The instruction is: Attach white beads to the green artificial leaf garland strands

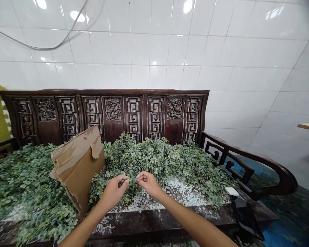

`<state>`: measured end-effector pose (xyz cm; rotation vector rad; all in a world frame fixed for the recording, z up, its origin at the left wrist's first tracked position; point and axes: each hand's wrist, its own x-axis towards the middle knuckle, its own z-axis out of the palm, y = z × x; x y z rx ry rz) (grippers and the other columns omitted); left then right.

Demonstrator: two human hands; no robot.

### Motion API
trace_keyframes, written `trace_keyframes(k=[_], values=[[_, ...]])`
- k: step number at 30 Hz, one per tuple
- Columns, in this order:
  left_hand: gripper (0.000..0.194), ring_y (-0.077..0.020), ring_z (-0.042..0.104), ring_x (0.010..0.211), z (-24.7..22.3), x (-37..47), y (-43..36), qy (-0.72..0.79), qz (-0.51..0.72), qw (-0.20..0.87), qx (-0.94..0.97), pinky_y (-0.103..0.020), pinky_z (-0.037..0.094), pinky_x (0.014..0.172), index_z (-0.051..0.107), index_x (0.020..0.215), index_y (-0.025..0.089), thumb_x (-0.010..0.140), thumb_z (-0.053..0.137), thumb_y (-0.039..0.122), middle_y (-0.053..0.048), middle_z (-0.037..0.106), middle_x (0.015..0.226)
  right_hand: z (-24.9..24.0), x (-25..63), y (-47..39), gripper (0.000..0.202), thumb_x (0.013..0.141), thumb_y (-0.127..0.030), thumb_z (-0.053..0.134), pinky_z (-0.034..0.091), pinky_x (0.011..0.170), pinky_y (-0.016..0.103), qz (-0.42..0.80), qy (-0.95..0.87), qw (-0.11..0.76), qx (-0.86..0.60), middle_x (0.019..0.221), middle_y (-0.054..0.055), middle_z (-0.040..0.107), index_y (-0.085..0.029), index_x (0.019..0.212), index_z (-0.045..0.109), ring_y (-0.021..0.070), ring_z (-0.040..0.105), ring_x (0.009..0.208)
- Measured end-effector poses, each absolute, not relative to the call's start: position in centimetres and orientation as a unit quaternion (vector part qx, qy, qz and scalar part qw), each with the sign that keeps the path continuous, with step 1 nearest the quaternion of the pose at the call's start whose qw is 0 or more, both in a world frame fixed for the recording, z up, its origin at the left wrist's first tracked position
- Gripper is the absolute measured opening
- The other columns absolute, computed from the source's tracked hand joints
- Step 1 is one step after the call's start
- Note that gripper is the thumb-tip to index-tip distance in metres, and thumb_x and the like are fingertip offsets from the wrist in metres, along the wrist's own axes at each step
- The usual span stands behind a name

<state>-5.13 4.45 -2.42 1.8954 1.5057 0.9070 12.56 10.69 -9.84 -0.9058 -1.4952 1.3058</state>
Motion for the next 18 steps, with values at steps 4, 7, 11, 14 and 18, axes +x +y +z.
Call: trace_keyframes(k=[4, 7, 11, 14, 18], values=[[0.031, -0.0225, 0.061, 0.076, -2.2, -5.1, 4.3, 0.561, 0.329, 0.273, 0.709, -0.031, 0.044, 0.072, 0.061, 0.075, 0.02, 0.084, 0.042, 0.043, -0.003, 0.066, 0.074, -9.9, 12.9, 10.5, 0.014, 0.068, -0.027, 0.07, 0.046, 0.055, 0.024, 0.54, -0.597, 0.458, -0.377, 0.063, -0.004, 0.056, -0.018, 0.075, 0.061, 0.0119, 0.054, 0.057], [0.028, -0.022, 0.059, 0.07, -2.7, -5.1, 4.4, 0.563, 0.326, 0.286, 0.704, -0.031, 0.043, 0.067, 0.057, 0.071, 0.021, 0.081, 0.044, 0.044, -0.001, 0.062, 0.067, -10.1, 13.0, 10.4, 0.016, 0.067, -0.026, 0.072, 0.045, 0.055, 0.024, 0.542, -0.587, 0.461, -0.386, 0.061, -0.005, 0.055, -0.019, 0.074, 0.061, 0.0112, 0.053, 0.055], [0.027, -0.0203, 0.06, 0.062, -3.9, -4.9, 4.8, 0.563, 0.323, 0.338, 0.682, -0.03, 0.045, 0.061, 0.048, 0.07, 0.023, 0.079, 0.044, 0.048, 0.001, 0.058, 0.06, -9.8, 13.1, 10.0, 0.017, 0.066, -0.028, 0.074, 0.046, 0.057, 0.024, 0.557, -0.578, 0.457, -0.382, 0.062, -0.004, 0.057, -0.018, 0.072, 0.062, 0.0114, 0.054, 0.056], [0.028, -0.018, 0.058, 0.056, -4.8, -4.8, 5.0, 0.554, 0.319, 0.38, 0.669, -0.029, 0.046, 0.057, 0.046, 0.073, 0.023, 0.079, 0.044, 0.05, 0.003, 0.055, 0.057, -9.4, 12.9, 9.4, 0.017, 0.066, -0.03, 0.075, 0.047, 0.058, 0.025, 0.578, -0.57, 0.449, -0.374, 0.06, -0.004, 0.059, -0.018, 0.072, 0.064, 0.0114, 0.055, 0.055], [0.032, -0.0159, 0.056, 0.055, -5.1, -4.4, 4.9, 0.54, 0.325, 0.415, 0.656, -0.028, 0.047, 0.057, 0.049, 0.075, 0.022, 0.079, 0.046, 0.054, 0.004, 0.053, 0.06, -8.7, 12.7, 8.5, 0.016, 0.067, -0.03, 0.073, 0.047, 0.059, 0.026, 0.608, -0.554, 0.441, -0.359, 0.061, -0.003, 0.061, -0.017, 0.073, 0.065, 0.0123, 0.056, 0.056]])
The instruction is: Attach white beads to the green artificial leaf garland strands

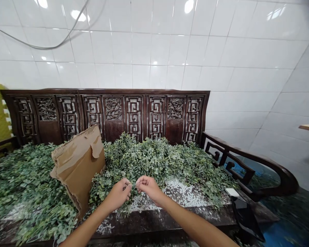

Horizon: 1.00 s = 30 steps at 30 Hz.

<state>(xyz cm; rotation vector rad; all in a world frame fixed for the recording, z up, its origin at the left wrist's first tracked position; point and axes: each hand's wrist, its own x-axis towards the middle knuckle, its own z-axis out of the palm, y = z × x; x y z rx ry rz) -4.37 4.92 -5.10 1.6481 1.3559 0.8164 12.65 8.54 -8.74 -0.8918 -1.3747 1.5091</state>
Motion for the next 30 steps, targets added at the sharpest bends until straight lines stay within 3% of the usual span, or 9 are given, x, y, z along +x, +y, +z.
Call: trace_keyframes(k=[13, 18, 25, 30], values=[[0.036, -0.0187, 0.062, 0.062, -6.2, -3.1, 5.3, 0.554, 0.367, 0.447, 0.599, -0.029, 0.052, 0.055, 0.051, 0.069, 0.02, 0.067, 0.059, 0.056, 0.002, 0.057, 0.06, -8.3, 12.7, 8.2, 0.014, 0.065, -0.027, 0.07, 0.043, 0.056, 0.023, 0.631, -0.547, 0.431, -0.342, 0.057, -0.005, 0.055, -0.018, 0.07, 0.061, 0.0102, 0.052, 0.052], [0.025, -0.0152, 0.059, 0.053, -6.9, -3.3, 5.5, 0.601, 0.345, 0.419, 0.587, -0.026, 0.048, 0.053, 0.048, 0.064, 0.021, 0.065, 0.064, 0.041, 0.005, 0.054, 0.054, -8.6, 12.8, 8.5, 0.011, 0.06, -0.013, 0.069, 0.042, 0.054, 0.022, 0.61, -0.582, 0.415, -0.342, 0.057, -0.006, 0.056, -0.018, 0.067, 0.062, 0.0098, 0.051, 0.052], [0.007, -0.0155, 0.058, 0.06, -7.3, -5.0, 6.2, 0.647, 0.3, 0.297, 0.635, -0.022, 0.037, 0.057, 0.057, 0.064, 0.021, 0.064, 0.063, 0.02, 0.006, 0.052, 0.056, -9.7, 13.7, 9.2, 0.005, 0.064, -0.016, 0.065, 0.047, 0.056, 0.025, 0.607, -0.57, 0.421, -0.361, 0.057, -0.005, 0.058, -0.018, 0.066, 0.061, 0.0111, 0.054, 0.053], [0.011, -0.019, 0.058, 0.061, -6.5, -5.3, 6.2, 0.601, 0.283, 0.293, 0.687, -0.025, 0.04, 0.058, 0.061, 0.072, 0.02, 0.072, 0.058, 0.03, 0.003, 0.056, 0.058, -9.4, 14.8, 8.9, 0.006, 0.066, -0.02, 0.068, 0.047, 0.058, 0.025, 0.622, -0.554, 0.416, -0.364, 0.058, -0.004, 0.06, -0.018, 0.069, 0.063, 0.0111, 0.057, 0.055]])
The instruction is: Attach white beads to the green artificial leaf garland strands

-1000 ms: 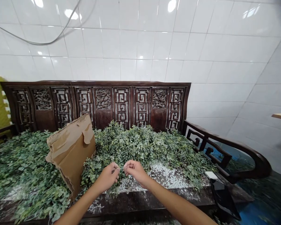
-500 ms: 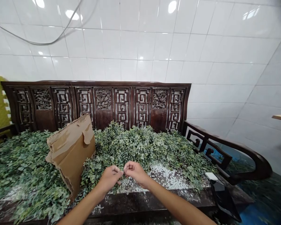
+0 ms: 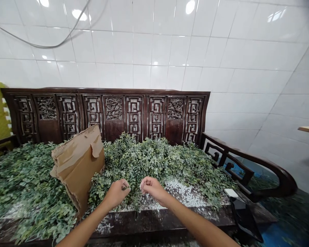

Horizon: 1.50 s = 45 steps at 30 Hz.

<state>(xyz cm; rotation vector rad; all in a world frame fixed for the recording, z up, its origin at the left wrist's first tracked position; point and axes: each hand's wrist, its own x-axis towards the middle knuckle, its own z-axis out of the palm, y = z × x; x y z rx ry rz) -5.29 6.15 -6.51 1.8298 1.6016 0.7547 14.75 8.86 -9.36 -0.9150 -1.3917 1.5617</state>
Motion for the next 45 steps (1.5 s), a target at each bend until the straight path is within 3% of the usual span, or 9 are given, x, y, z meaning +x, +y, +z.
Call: trace_keyframes(k=[7, 14, 19, 27, 33, 39, 41, 45], values=[[0.027, -0.0234, 0.061, 0.085, -3.3, -4.0, 4.7, 0.515, 0.318, 0.334, 0.723, -0.03, 0.045, 0.079, 0.07, 0.081, 0.02, 0.077, 0.053, 0.041, -0.004, 0.071, 0.083, -8.0, 13.7, 6.8, 0.018, 0.066, -0.03, 0.075, 0.046, 0.058, 0.025, 0.661, -0.52, 0.429, -0.33, 0.058, -0.004, 0.058, -0.018, 0.071, 0.063, 0.0111, 0.054, 0.054], [0.033, -0.0156, 0.054, 0.054, -3.2, -3.0, 4.1, 0.548, 0.334, 0.422, 0.64, -0.026, 0.043, 0.052, 0.066, 0.068, 0.016, 0.072, 0.051, 0.045, -0.001, 0.064, 0.064, -7.4, 12.9, 6.3, 0.027, 0.068, -0.038, 0.077, 0.046, 0.059, 0.025, 0.649, -0.53, 0.454, -0.301, 0.064, -0.003, 0.06, -0.019, 0.077, 0.061, 0.0114, 0.055, 0.056], [0.029, -0.0174, 0.055, 0.066, -2.8, -3.0, 3.9, 0.553, 0.356, 0.464, 0.593, -0.025, 0.044, 0.056, 0.067, 0.067, 0.016, 0.068, 0.055, 0.042, -0.004, 0.068, 0.072, -6.9, 13.2, 6.8, 0.019, 0.077, -0.037, 0.07, 0.046, 0.058, 0.026, 0.551, -0.622, 0.463, -0.308, 0.065, -0.002, 0.061, -0.019, 0.08, 0.064, 0.0134, 0.057, 0.059], [0.037, -0.0116, 0.047, 0.055, -1.6, -3.2, 3.1, 0.547, 0.384, 0.511, 0.541, -0.023, 0.038, 0.055, 0.068, 0.069, 0.016, 0.071, 0.056, 0.051, -0.003, 0.068, 0.077, -4.5, 13.9, 5.6, 0.018, 0.088, -0.023, 0.058, 0.05, 0.069, 0.029, 0.315, -0.769, 0.472, -0.294, 0.084, 0.005, 0.07, -0.024, 0.092, 0.075, 0.0176, 0.065, 0.077], [0.037, -0.0098, 0.041, 0.05, -0.5, -2.6, 2.3, 0.528, 0.423, 0.559, 0.479, -0.022, 0.031, 0.051, 0.064, 0.069, 0.017, 0.065, 0.062, 0.053, 0.001, 0.063, 0.066, -3.8, 14.1, 5.0, 0.021, 0.092, -0.019, 0.054, 0.052, 0.07, 0.028, 0.228, -0.815, 0.48, -0.23, 0.088, 0.007, 0.068, -0.023, 0.104, 0.072, 0.0169, 0.064, 0.08], [0.035, -0.0088, 0.039, 0.049, -0.2, -2.5, 1.8, 0.53, 0.422, 0.591, 0.438, -0.022, 0.027, 0.049, 0.061, 0.07, 0.017, 0.065, 0.063, 0.052, 0.001, 0.063, 0.068, -2.8, 15.2, 5.4, 0.026, 0.094, -0.013, 0.046, 0.051, 0.072, 0.031, 0.042, -0.895, 0.411, -0.169, 0.09, 0.012, 0.066, -0.015, 0.111, 0.066, 0.0198, 0.059, 0.083], [0.034, -0.0097, 0.04, 0.05, -0.1, -2.5, 1.8, 0.534, 0.415, 0.567, 0.47, -0.022, 0.028, 0.05, 0.06, 0.07, 0.018, 0.068, 0.059, 0.052, 0.002, 0.062, 0.068, -2.4, 15.3, 5.2, 0.024, 0.094, -0.014, 0.046, 0.05, 0.072, 0.031, 0.056, -0.888, 0.414, -0.19, 0.089, 0.012, 0.066, -0.014, 0.107, 0.066, 0.0196, 0.059, 0.082], [0.035, -0.0138, 0.044, 0.055, 0.2, -2.8, 1.7, 0.515, 0.409, 0.426, 0.621, -0.024, 0.032, 0.054, 0.053, 0.063, 0.02, 0.079, 0.05, 0.051, 0.004, 0.051, 0.058, -2.0, 14.5, 4.4, 0.019, 0.092, -0.023, 0.053, 0.049, 0.066, 0.027, 0.209, -0.8, 0.468, -0.313, 0.08, 0.007, 0.067, -0.017, 0.088, 0.071, 0.0171, 0.062, 0.074]])
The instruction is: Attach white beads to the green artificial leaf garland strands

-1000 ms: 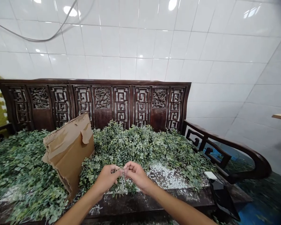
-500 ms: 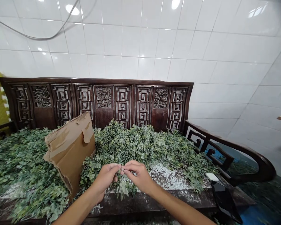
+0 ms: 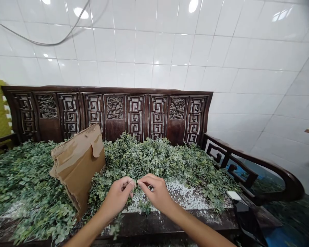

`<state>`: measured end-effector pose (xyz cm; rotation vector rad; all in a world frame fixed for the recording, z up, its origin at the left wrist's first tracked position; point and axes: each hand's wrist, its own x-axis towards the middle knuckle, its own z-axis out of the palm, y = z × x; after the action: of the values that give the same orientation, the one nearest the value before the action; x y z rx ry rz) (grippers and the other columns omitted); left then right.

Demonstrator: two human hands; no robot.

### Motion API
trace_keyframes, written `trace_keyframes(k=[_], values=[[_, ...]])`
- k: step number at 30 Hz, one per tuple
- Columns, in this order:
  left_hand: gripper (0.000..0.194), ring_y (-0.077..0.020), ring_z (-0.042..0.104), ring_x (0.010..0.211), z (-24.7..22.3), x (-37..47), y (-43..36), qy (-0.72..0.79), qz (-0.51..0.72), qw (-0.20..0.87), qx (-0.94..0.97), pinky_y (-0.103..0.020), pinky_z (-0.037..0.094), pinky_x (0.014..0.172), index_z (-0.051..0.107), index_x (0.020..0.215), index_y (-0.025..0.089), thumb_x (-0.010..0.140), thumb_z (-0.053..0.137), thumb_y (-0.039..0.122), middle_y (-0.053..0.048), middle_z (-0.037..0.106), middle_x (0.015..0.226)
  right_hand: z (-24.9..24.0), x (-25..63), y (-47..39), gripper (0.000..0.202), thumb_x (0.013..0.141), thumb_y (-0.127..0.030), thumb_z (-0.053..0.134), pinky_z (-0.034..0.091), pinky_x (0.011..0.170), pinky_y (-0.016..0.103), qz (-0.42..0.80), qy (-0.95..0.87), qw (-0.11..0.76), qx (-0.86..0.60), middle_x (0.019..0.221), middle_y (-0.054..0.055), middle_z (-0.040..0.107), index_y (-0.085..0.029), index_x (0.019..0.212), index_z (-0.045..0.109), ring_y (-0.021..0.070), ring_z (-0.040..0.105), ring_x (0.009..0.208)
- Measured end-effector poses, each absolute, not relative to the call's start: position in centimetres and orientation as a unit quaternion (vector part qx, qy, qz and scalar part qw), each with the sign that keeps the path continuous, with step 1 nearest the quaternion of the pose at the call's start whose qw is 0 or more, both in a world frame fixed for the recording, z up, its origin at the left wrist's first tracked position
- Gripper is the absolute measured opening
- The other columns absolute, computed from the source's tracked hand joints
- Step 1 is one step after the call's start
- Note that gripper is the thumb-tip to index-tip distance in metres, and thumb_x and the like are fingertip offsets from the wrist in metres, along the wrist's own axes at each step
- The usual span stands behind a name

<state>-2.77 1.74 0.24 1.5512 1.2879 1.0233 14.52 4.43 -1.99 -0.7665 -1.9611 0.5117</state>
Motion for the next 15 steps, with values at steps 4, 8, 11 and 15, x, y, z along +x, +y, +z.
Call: trace_keyframes(k=[4, 8, 11, 15], values=[[0.035, -0.0159, 0.047, 0.059, 0.5, -2.8, 1.5, 0.501, 0.403, 0.356, 0.678, -0.025, 0.034, 0.058, 0.052, 0.065, 0.02, 0.086, 0.042, 0.046, 0.003, 0.049, 0.057, -1.8, 13.5, 4.1, 0.022, 0.087, -0.035, 0.06, 0.05, 0.061, 0.026, 0.412, -0.677, 0.488, -0.365, 0.067, 0.003, 0.067, -0.017, 0.08, 0.07, 0.0162, 0.063, 0.063], [0.033, -0.0159, 0.048, 0.06, 0.6, -2.6, 1.1, 0.498, 0.41, 0.347, 0.681, -0.025, 0.035, 0.059, 0.05, 0.065, 0.02, 0.087, 0.041, 0.044, 0.003, 0.049, 0.058, -1.3, 12.9, 4.0, 0.024, 0.08, -0.04, 0.069, 0.053, 0.061, 0.027, 0.511, -0.605, 0.505, -0.343, 0.065, 0.002, 0.069, -0.016, 0.079, 0.071, 0.0157, 0.064, 0.061], [0.032, -0.0156, 0.047, 0.059, 0.7, -2.5, 1.0, 0.5, 0.423, 0.35, 0.669, -0.025, 0.035, 0.057, 0.048, 0.064, 0.02, 0.085, 0.041, 0.043, 0.003, 0.048, 0.058, -1.0, 12.7, 3.8, 0.025, 0.077, -0.04, 0.072, 0.054, 0.063, 0.026, 0.539, -0.588, 0.507, -0.328, 0.066, 0.002, 0.07, -0.016, 0.079, 0.072, 0.0152, 0.065, 0.062], [0.033, -0.0149, 0.044, 0.057, 0.7, -2.6, 1.0, 0.513, 0.431, 0.356, 0.652, -0.024, 0.033, 0.056, 0.044, 0.061, 0.021, 0.085, 0.041, 0.043, 0.004, 0.044, 0.055, -0.8, 12.6, 3.4, 0.024, 0.078, -0.04, 0.072, 0.055, 0.067, 0.028, 0.571, -0.565, 0.506, -0.313, 0.069, 0.003, 0.072, -0.016, 0.081, 0.074, 0.0156, 0.066, 0.065]])
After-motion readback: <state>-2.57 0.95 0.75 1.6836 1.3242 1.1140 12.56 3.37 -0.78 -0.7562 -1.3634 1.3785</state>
